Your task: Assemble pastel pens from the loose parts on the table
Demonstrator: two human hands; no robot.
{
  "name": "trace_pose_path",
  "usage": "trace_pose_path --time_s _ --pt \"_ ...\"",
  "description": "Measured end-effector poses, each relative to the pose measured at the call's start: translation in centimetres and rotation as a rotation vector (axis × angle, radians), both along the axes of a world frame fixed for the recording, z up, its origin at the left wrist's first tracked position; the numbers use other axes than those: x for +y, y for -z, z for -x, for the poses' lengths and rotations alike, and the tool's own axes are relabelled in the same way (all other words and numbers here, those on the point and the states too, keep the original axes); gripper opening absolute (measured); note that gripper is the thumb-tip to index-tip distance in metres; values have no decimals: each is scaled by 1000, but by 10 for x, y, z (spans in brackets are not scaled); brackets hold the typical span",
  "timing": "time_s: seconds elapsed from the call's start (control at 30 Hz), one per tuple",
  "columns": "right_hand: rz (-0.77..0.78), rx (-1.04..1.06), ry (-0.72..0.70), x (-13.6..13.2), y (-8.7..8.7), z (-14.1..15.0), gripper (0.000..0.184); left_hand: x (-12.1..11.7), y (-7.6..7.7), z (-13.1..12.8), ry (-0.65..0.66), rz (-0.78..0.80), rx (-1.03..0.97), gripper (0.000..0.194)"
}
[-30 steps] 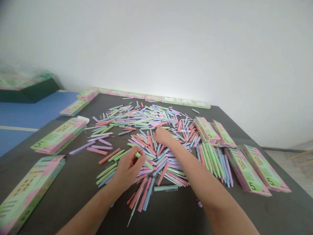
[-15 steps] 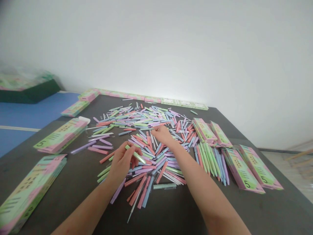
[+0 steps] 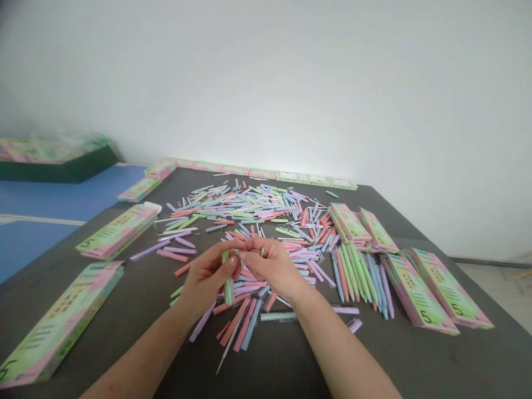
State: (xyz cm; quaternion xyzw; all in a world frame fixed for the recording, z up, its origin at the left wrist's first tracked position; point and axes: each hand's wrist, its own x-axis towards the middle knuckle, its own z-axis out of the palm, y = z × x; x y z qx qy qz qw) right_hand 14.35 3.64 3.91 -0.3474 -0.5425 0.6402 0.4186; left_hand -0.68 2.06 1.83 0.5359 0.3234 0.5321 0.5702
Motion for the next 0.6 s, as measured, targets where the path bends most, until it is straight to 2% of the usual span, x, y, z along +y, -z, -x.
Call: trace_pose_path --time_s 0.23,0.33,0.47,0.6 --pt "85 41 -52 1 0 2 19 4 4 4 -56 -27 -19 18" --pt "122 27 0 0 -8 0 14 7 5 6 -56 -4 -26 17" --pt "-17 -199 53 -1 -19 -7 22 8 3 6 -24 4 -5 17" --pt "-184 -364 127 -1 -22 -16 26 7 -1 7 -14 3 19 18"
